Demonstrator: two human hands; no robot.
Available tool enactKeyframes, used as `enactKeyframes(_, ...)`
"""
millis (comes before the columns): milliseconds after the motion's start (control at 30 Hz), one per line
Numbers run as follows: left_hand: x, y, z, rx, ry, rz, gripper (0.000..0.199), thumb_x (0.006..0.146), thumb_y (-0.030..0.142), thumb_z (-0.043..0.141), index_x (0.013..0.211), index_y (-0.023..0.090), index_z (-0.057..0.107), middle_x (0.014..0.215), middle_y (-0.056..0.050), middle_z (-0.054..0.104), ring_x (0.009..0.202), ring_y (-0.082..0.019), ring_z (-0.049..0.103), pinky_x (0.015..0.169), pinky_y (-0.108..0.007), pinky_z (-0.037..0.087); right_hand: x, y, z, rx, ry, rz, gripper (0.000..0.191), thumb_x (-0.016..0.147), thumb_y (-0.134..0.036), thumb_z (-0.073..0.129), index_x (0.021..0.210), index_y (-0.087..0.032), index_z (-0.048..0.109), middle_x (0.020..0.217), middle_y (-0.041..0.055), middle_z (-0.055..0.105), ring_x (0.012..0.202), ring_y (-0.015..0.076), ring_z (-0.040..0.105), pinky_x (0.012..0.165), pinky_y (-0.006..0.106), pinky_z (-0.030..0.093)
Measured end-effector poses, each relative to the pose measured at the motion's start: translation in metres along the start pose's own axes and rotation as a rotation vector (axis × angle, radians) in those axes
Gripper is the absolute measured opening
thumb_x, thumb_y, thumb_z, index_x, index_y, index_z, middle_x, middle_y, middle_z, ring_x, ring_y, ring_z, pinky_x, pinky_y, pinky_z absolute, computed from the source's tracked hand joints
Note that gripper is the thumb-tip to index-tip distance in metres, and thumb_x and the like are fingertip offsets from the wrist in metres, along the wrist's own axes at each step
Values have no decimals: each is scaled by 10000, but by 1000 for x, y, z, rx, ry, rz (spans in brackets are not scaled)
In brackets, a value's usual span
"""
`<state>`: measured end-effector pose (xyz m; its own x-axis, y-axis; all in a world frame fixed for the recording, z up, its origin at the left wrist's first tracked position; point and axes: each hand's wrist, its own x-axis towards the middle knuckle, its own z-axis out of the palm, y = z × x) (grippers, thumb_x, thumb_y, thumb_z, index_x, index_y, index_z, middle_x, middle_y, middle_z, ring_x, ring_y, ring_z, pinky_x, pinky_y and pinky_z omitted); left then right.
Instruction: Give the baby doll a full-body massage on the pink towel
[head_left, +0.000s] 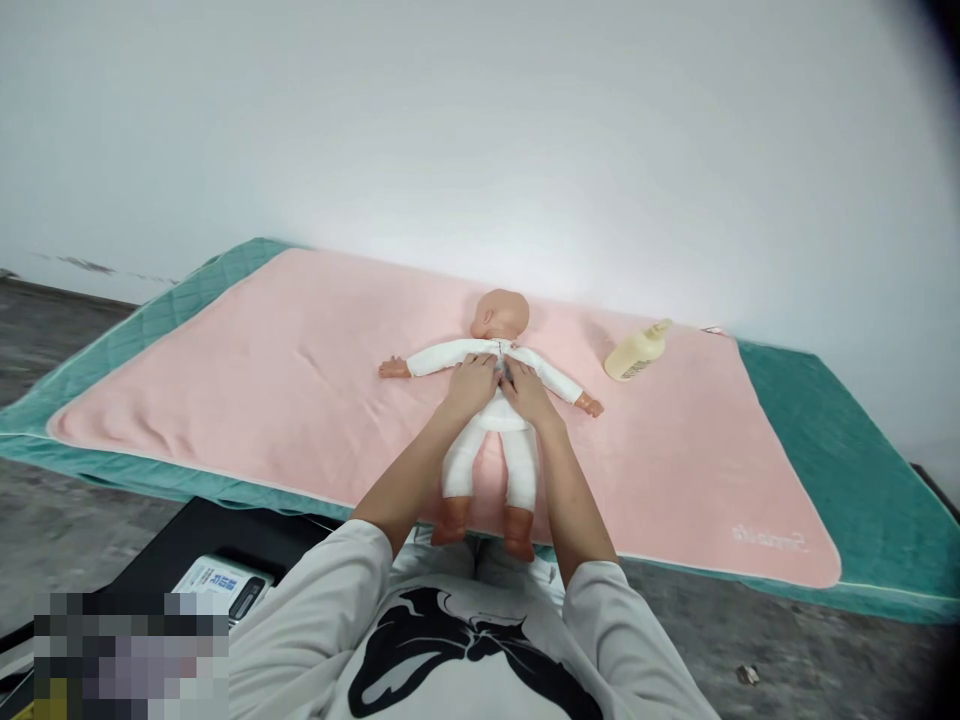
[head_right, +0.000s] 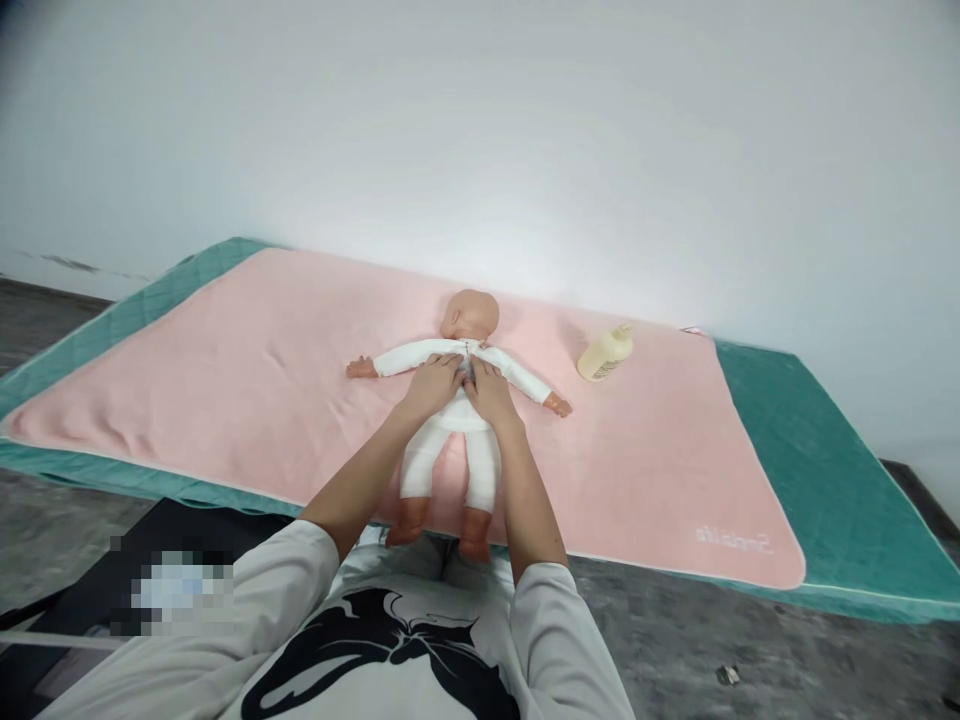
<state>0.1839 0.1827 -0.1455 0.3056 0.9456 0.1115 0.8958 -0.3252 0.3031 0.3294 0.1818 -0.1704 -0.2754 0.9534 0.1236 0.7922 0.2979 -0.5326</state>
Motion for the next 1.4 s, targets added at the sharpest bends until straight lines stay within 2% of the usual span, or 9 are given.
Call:
enactKeyframes(200, -11, -1, -3, -74, 88, 40, 399, 933, 217, 485, 1321, 149, 551, 1406, -95, 545, 1247, -258, 481, 1066, -389, 383, -13, 3, -8, 116, 110, -55, 514, 900, -255, 492, 1401, -155, 434, 1448, 163, 461, 1378, 248, 399, 1137, 448, 342)
enactKeyframes(333, -23, 2, -10, -66, 120, 43, 295, 897, 212, 553, 1177, 192, 642, 1241, -92, 602, 1143, -262, 522, 1022, -396, 413, -26, -4, -17, 122, 189, -37, 393, 848, -163, 537, 1241, -171, 560, 1267, 142, 546, 1237, 255, 508, 1069, 445, 409)
enactKeyframes(400, -30, 5, -14, -60, 89, 34, 224, 887, 219, 573, 1090, 196, 665, 1137, -91, 611, 1082, -255, 543, 978, -385, 440, -33, -10, -22, 120, 192, -28, 270, 849, -150, 537, 1105, -176, 617, 1139, 114, 587, 1124, 248, 559, 1004, 421, 452)
enactKeyframes(533, -40, 11, -21, -71, -42, 37, 152, 898, 247, 566, 999, 192, 665, 1045, -75, 629, 1009, -233, 579, 864, -338, 488, -46, -22, -28, 108, 87, -29, 142, 876, -152, 517, 937, -192, 639, 1004, 65, 619, 985, 214, 584, 895, 352, 482)
enactKeyframes(700, -44, 15, -21, -4, -168, 62, 173, 900, 232, 544, 1017, 166, 653, 1066, -86, 648, 1009, -230, 600, 823, -318, 501, -53, -28, -23, 2, -22, -43, 206, 852, -81, 512, 962, -180, 655, 1018, 68, 637, 1023, 216, 560, 946, 354, 445)
enactKeyframes(867, -45, 17, -14, 65, -203, 68, 190, 918, 216, 505, 1015, 145, 652, 1048, -107, 657, 1029, -251, 605, 795, -329, 511, -56, -31, -4, -123, -5, 16, 241, 864, -66, 457, 936, -161, 666, 1019, 109, 638, 978, 244, 551, 905, 368, 457)
enactKeyframes(1033, -47, 16, -11, 61, -161, 56, 203, 949, 235, 479, 996, 149, 657, 1031, -112, 656, 1023, -243, 602, 796, -321, 502, -59, -30, 3, -114, 61, 5, 266, 880, -76, 427, 938, -159, 673, 996, 111, 634, 965, 252, 547, 919, 381, 457)
enactKeyframes(1200, -45, 15, -14, 107, -64, 81, 211, 941, 199, 495, 1063, 128, 652, 1090, -126, 632, 1064, -260, 564, 864, -348, 476, -57, -26, 0, -65, 192, -79, 280, 851, -65, 461, 1010, -160, 670, 1122, 121, 596, 1072, 264, 515, 980, 416, 432)
enactKeyframes(1400, -39, 13, -9, 125, -90, 94, 230, 950, 215, 492, 1082, 107, 646, 1097, -136, 643, 1060, -267, 575, 868, -363, 467, -51, -20, 8, -81, 163, -91, 306, 867, -65, 429, 1041, -157, 663, 1053, 119, 611, 1026, 255, 542, 956, 409, 439)
